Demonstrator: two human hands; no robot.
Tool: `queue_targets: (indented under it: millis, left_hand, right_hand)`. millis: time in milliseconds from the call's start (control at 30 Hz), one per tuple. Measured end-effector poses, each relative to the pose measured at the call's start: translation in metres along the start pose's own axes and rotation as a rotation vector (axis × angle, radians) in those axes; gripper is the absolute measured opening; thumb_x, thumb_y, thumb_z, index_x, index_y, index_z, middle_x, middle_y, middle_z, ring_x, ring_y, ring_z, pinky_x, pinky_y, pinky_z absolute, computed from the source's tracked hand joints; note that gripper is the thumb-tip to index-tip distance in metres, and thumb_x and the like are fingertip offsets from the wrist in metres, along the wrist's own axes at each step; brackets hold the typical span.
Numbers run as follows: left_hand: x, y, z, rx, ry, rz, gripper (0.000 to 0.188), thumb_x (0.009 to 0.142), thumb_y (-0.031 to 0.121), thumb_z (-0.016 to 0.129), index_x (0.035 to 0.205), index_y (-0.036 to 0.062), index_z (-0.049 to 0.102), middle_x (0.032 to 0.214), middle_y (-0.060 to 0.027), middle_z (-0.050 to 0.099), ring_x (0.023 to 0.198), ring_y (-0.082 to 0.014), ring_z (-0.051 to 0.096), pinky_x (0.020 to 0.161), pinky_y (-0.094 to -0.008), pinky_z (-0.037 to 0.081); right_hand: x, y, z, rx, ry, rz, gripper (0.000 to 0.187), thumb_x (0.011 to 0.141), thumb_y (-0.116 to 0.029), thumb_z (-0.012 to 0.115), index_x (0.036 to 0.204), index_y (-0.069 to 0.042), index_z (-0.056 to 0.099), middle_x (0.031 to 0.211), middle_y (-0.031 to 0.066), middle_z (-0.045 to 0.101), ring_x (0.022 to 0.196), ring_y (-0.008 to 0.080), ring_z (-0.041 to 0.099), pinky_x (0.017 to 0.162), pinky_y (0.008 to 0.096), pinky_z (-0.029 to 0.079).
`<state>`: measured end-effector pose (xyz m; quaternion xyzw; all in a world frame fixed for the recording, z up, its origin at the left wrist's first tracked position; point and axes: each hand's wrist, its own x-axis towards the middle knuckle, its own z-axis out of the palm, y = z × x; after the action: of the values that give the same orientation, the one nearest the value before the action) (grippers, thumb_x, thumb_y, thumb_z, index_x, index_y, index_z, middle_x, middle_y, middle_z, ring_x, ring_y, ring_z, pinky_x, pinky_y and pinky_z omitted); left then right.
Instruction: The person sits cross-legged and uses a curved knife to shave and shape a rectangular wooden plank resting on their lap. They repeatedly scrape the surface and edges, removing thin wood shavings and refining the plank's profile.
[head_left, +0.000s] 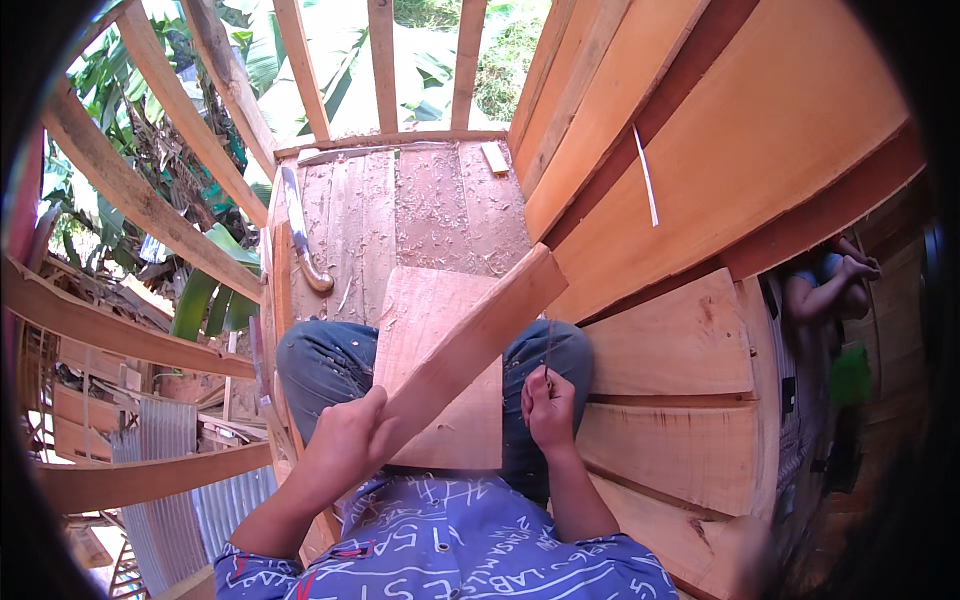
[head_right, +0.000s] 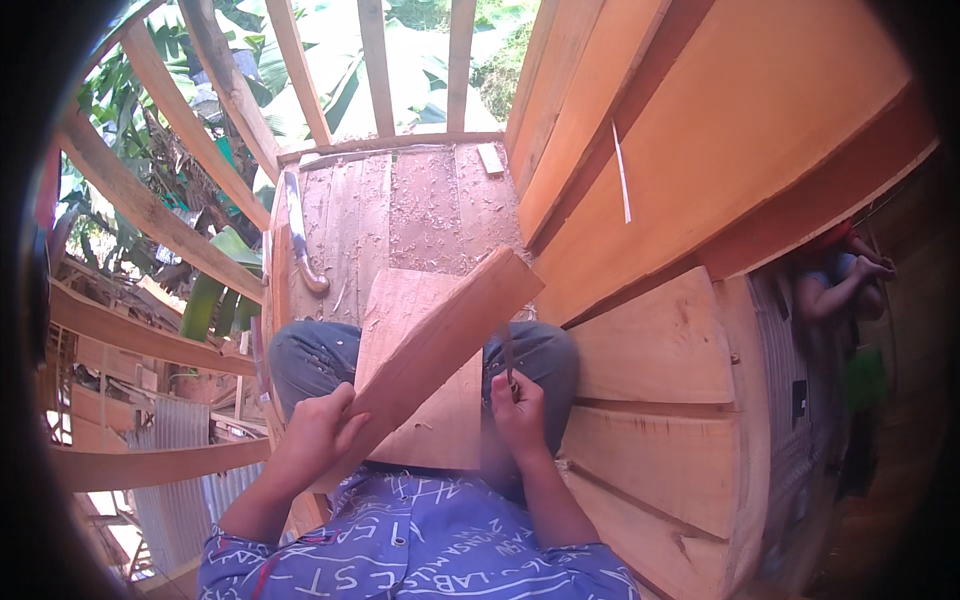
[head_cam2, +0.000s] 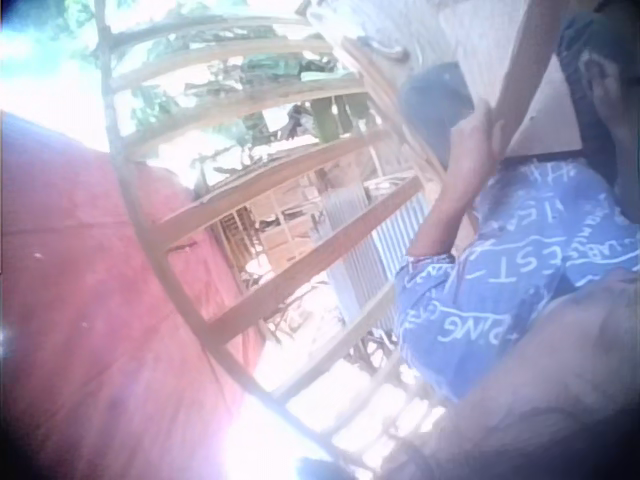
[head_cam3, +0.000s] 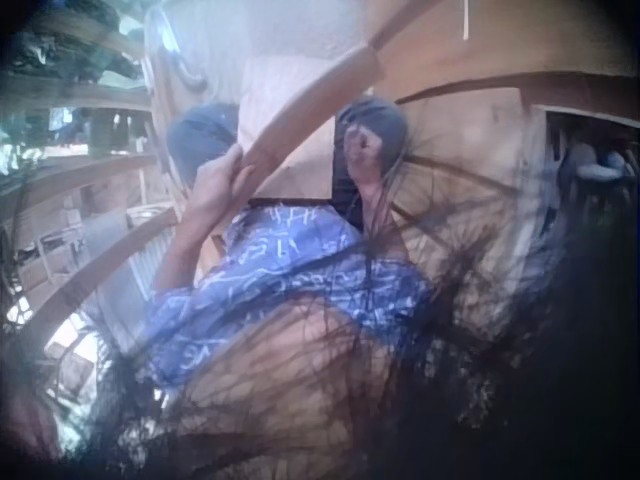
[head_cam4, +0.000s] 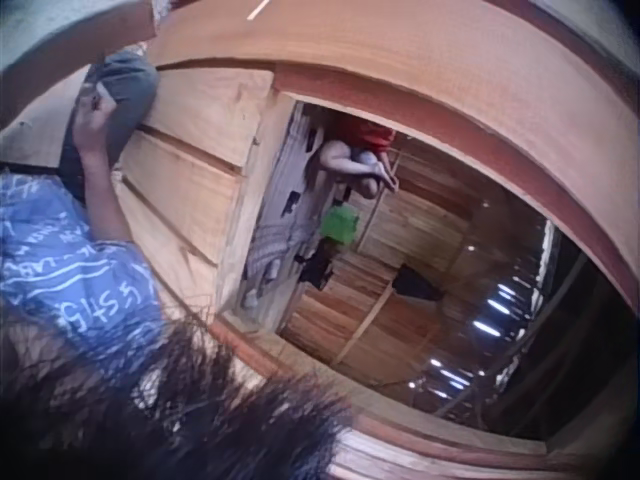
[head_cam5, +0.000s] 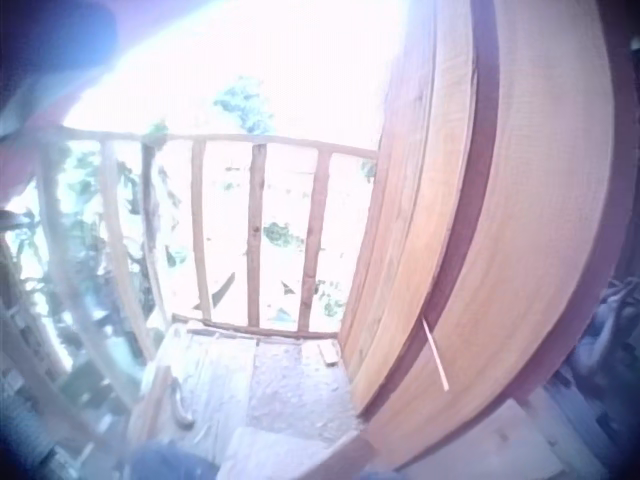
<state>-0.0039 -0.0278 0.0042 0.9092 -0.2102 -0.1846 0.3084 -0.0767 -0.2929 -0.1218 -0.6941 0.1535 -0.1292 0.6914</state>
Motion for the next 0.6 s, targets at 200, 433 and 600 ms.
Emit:
queue_targets:
  millis: [200,433,600]
  left_hand:
    - [-0.026,0.000,0.002,0.179,-0.223,-0.044,0.017,0.089,0.016,0.060,0.090,0.0017,0.049,0.072,-0.0213,0.062,0.068,-0.0437,0.062,0.061,-0.0519,0.048]
    - [-0.031,0.005,-0.001,0.236,-0.387,-0.053,0.025,0.090,0.024,0.059,0.086,0.0007,0.052,0.065,-0.0216,0.060,0.062,-0.0434,0.061,0.057,-0.0527,0.048]
    - [-0.017,-0.005,0.009,0.169,-0.523,0.047,0.030,0.088,0.032,0.058,0.083,0.0030,0.061,0.061,-0.0211,0.060,0.060,-0.0418,0.061,0.057,-0.0512,0.049]
  right_hand:
    - [0.000,-0.021,0.016,-0.353,-0.081,-0.093,0.054,0.094,-0.045,0.060,0.065,-0.001,0.049,0.051,0.0044,0.040,0.047,0.0123,0.036,0.045,0.0308,0.032]
    - [-0.022,-0.009,0.021,-0.577,-0.154,-0.127,0.050,0.089,-0.043,0.065,0.066,0.000,0.053,0.053,0.0159,0.048,0.047,0.0319,0.051,0.048,0.0374,0.040]
    - [-0.019,-0.006,0.012,-0.641,-0.104,-0.021,0.051,0.088,-0.044,0.066,0.064,0.000,0.054,0.054,0.0182,0.052,0.054,0.0391,0.057,0.050,0.0427,0.043]
